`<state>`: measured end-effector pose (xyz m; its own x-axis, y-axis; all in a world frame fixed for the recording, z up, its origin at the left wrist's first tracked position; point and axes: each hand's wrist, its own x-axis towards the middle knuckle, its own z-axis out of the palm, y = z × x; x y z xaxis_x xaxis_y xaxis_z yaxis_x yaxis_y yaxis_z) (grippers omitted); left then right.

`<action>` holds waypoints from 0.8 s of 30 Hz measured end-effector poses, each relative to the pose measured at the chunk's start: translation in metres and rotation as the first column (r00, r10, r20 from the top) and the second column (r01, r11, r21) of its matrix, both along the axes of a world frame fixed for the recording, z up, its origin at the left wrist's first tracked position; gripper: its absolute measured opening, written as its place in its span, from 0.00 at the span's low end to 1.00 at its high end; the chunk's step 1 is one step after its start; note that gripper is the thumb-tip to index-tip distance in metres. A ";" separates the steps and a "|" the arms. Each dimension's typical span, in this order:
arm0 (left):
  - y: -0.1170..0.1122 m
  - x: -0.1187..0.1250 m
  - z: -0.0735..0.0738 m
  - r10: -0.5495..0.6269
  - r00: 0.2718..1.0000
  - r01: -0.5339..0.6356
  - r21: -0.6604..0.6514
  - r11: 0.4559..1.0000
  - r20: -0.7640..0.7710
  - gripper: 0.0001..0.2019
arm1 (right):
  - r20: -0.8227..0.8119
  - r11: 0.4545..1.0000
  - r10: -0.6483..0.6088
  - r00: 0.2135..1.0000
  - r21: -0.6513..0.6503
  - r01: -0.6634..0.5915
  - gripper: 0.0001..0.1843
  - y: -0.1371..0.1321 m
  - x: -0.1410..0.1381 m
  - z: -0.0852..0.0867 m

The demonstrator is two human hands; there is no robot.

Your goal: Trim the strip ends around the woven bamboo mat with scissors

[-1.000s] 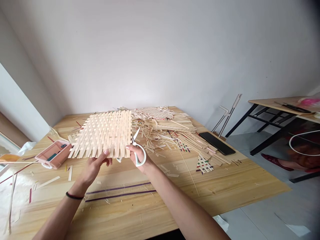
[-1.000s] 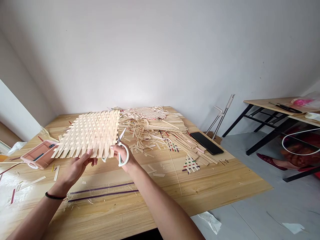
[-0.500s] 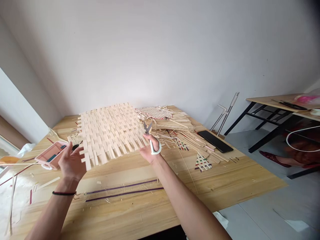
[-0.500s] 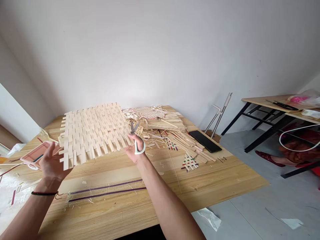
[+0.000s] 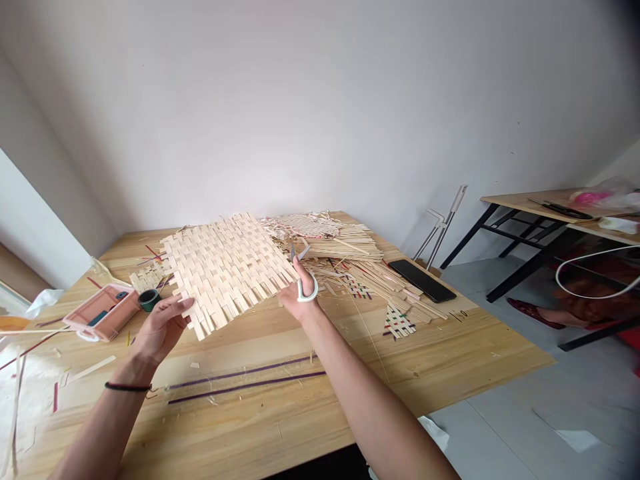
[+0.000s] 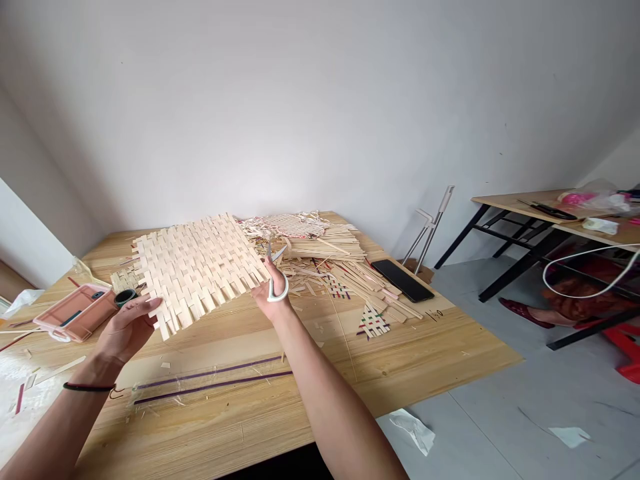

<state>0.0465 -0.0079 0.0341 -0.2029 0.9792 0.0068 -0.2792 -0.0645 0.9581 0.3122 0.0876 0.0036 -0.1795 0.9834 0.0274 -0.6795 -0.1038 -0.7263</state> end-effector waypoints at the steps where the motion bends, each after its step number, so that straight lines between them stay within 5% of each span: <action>1: 0.000 0.001 0.000 -0.005 1.000 0.005 0.009 1.000 0.015 0.09 | -0.003 1.000 -0.006 1.000 -0.002 0.006 0.28 0.001 -0.001 0.000; 6: 0.005 0.005 -0.002 0.111 0.989 -0.122 0.107 0.987 0.101 0.11 | 0.143 0.999 -0.037 0.989 -0.020 0.041 0.32 -0.003 -0.017 -0.007; 9: 0.009 0.003 -0.006 0.195 0.973 -0.208 0.108 0.972 0.125 0.13 | 0.326 0.983 0.045 0.944 0.155 -0.101 0.32 -0.017 -0.034 -0.013; 15: 0.011 0.001 -0.007 0.287 0.951 -0.300 0.107 0.948 0.116 0.15 | 0.560 0.887 0.215 0.800 0.232 -0.400 0.22 -0.062 -0.060 -0.013; 19: 0.006 0.007 -0.006 0.281 0.959 -0.284 0.140 0.948 0.045 0.14 | 0.750 0.848 0.047 0.660 0.319 -0.423 0.15 -0.081 -0.064 -0.009; 24: -0.001 0.018 -0.010 0.267 0.947 -0.228 0.212 0.950 -0.177 0.13 | 0.761 0.845 -0.005 0.648 0.349 -0.404 0.11 -0.083 -0.064 -0.006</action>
